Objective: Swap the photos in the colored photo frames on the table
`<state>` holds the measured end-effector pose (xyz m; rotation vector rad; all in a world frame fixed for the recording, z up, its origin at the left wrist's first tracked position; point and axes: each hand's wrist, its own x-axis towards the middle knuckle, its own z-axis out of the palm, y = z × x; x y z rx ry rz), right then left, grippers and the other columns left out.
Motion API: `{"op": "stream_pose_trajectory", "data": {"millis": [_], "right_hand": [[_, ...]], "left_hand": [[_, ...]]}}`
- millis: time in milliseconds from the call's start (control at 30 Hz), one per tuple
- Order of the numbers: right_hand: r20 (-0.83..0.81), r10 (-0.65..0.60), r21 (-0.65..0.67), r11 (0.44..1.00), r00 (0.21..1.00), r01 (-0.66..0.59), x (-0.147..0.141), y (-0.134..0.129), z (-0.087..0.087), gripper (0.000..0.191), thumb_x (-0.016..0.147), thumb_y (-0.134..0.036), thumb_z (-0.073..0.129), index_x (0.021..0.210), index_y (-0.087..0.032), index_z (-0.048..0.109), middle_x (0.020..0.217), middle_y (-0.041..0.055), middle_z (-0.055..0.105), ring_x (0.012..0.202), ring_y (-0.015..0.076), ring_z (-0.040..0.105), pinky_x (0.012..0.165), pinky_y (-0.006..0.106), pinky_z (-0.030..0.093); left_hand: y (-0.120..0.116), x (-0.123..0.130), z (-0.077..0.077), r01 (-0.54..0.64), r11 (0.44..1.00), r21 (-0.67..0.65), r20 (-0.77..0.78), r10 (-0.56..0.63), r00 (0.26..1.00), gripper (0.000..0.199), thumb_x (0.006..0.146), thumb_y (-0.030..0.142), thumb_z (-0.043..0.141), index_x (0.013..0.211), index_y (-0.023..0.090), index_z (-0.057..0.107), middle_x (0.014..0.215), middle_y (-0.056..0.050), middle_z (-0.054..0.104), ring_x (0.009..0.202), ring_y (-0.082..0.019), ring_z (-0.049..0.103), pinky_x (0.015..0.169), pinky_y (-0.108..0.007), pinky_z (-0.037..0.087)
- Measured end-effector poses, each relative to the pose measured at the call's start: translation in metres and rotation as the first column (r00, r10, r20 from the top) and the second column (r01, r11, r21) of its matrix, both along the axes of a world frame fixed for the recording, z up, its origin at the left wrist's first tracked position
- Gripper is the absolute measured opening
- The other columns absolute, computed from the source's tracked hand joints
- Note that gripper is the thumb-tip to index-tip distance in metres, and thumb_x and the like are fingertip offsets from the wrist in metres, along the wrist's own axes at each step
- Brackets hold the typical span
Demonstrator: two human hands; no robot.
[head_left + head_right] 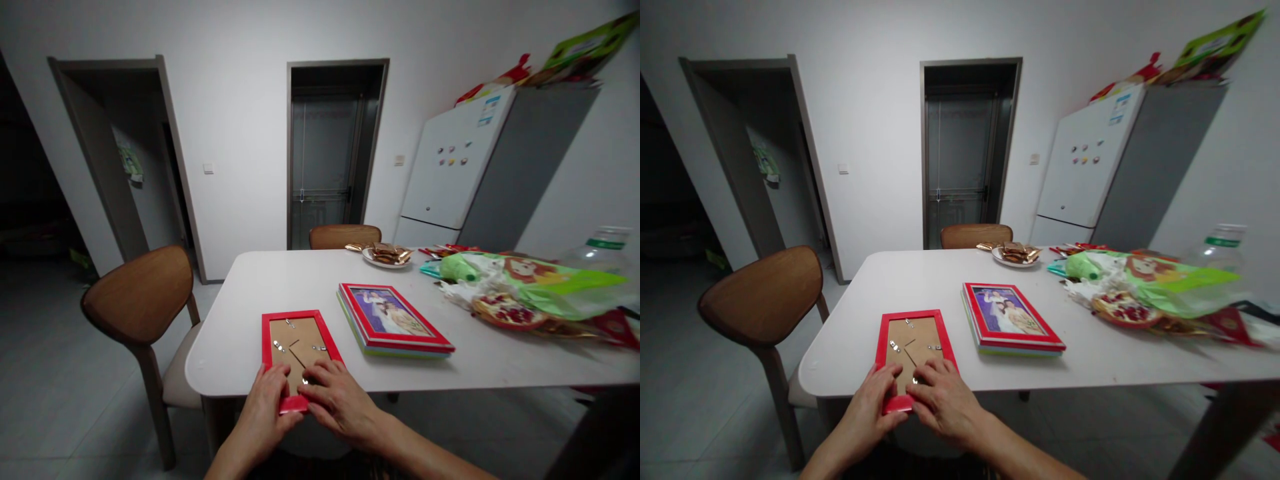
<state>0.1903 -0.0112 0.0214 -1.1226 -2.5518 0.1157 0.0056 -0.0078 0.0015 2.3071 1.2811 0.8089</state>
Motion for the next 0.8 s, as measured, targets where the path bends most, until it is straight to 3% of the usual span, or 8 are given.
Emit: {"op": "stream_pose_trajectory", "data": {"millis": [333,533,667,800], "right_hand": [[-0.099,-0.008,-0.039,0.999,0.995,0.005,-0.002,0.007,-0.004,0.015,0.077,-0.027,0.047,0.081,-0.024,0.062,0.087,0.0021,0.055,0.089,0.0174,0.042,0.08,0.032,0.033],[-0.193,-0.107,-0.078,0.993,0.975,0.093,-0.021,0.042,-0.007,0.03,0.082,-0.022,0.038,0.107,-0.019,0.055,0.097,0.007,0.055,0.089,0.0163,0.046,0.079,0.029,0.034],[-0.073,-0.178,-0.046,0.983,0.981,0.175,-0.043,0.07,-0.007,0.028,0.083,-0.022,0.036,0.093,-0.018,0.062,0.088,0.0069,0.057,0.085,0.0168,0.046,0.075,0.029,0.034],[0.019,-0.125,-0.005,0.992,0.992,0.125,-0.053,0.077,-0.008,0.026,0.082,-0.022,0.04,0.08,-0.018,0.065,0.083,0.0057,0.057,0.081,0.016,0.045,0.072,0.028,0.032]], "left_hand": [[0.001,0.0,-0.001,0.001,1.0,-0.003,0.011,-0.001,1.0,0.026,0.061,0.019,0.065,0.085,0.018,0.053,0.102,-0.007,0.057,0.104,-0.024,0.048,0.098,-0.047,0.026],[-0.001,0.001,-0.002,-0.011,1.0,-0.013,0.01,0.011,1.0,0.026,0.058,0.013,0.064,0.08,0.019,0.051,0.112,-0.007,0.054,0.109,-0.024,0.044,0.099,-0.046,0.024],[-0.004,0.0,0.001,-0.007,1.0,-0.018,0.039,0.008,0.999,0.02,0.059,0.014,0.063,0.074,0.02,0.05,0.105,-0.007,0.057,0.105,-0.025,0.047,0.098,-0.047,0.025],[-0.006,-0.001,0.002,-0.003,1.0,-0.019,0.068,0.004,0.998,0.025,0.059,0.014,0.063,0.081,0.019,0.05,0.099,-0.007,0.058,0.101,-0.024,0.049,0.097,-0.046,0.026]]}}
